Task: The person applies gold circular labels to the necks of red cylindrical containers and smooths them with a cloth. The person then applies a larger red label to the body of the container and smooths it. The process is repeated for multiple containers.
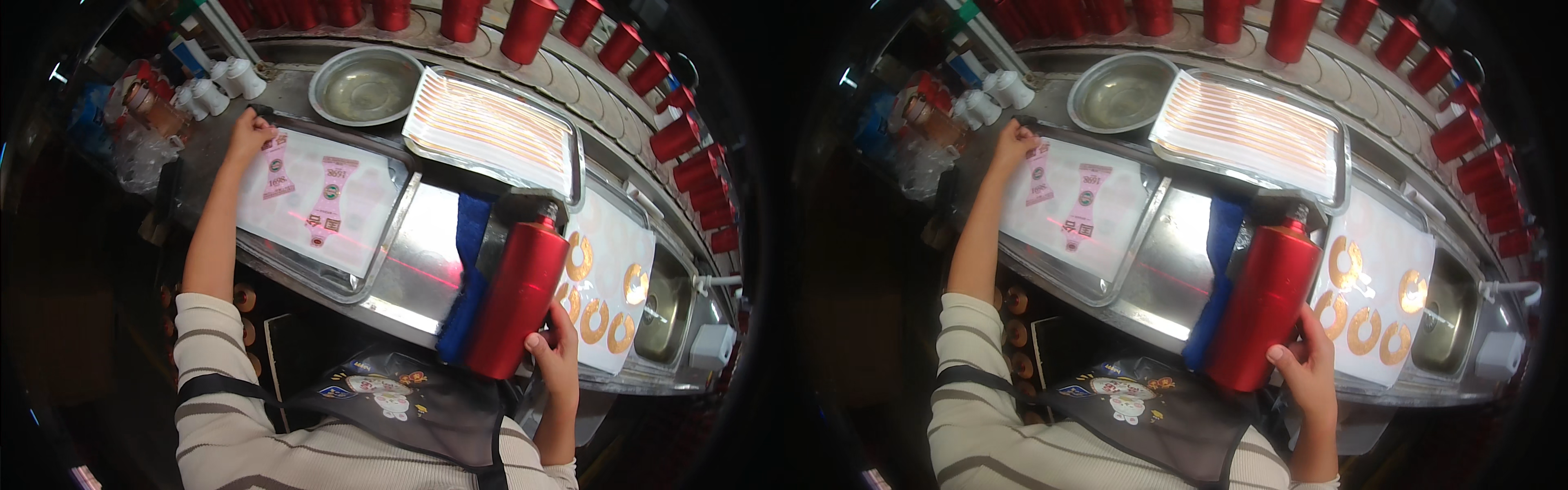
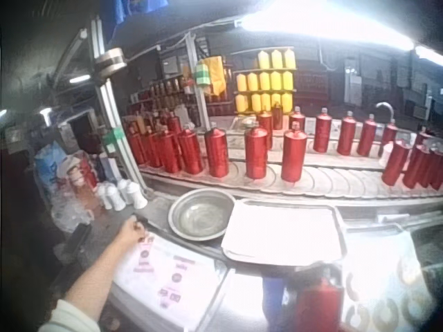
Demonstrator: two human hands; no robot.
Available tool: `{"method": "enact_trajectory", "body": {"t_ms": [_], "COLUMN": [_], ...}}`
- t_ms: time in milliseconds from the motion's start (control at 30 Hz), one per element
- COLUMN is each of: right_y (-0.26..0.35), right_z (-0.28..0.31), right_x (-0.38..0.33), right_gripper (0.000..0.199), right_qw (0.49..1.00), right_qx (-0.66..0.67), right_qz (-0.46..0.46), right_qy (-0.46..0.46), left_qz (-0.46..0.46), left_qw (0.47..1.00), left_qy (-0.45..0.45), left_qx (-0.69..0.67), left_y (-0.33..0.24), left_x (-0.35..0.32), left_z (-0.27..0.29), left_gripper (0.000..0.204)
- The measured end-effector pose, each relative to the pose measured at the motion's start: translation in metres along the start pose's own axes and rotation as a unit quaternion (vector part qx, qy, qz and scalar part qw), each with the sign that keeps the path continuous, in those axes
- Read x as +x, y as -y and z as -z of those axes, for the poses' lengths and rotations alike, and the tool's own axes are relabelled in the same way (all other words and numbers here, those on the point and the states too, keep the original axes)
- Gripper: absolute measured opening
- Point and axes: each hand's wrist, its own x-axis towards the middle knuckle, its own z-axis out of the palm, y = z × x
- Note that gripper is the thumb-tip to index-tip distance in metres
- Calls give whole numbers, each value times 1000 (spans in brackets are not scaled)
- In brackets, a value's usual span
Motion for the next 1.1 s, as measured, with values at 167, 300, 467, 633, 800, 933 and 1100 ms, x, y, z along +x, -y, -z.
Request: {"method": "enact_trajectory", "body": {"t_ms": [167,300,467,633,800,933,1100], "right_y": [4,0,-10,-5,-16,2,22], "right_z": [2,-4,3,-2,11,8,-12], "right_x": [-2,3,5,12,13,-3,-9], "right_gripper": [83,85,84,80,68,54,60], "right_qw": [994,996,996,997,996,972,880], "right_qx": [-90,-50,-74,-12,-16,-113,-343], "right_qz": [31,21,32,75,79,173,316], "right_qy": [-47,-75,-41,-12,-29,-108,-91], "left_qz": [-131,-205,-286,-291,-239,-187,-207], "left_qw": [976,959,938,936,909,933,932], "left_qy": [-120,-85,56,181,283,253,274], "left_qx": [127,174,185,-80,-193,-173,-114], "left_y": [-75,-169,-272,-327,-356,-340,-334], "left_x": [-66,-142,-239,-268,-251,-226,-208], "left_z": [-22,-41,-73,-96,-157,-211,-230], "left_gripper": [20,16,33,39,50,24,22]}}
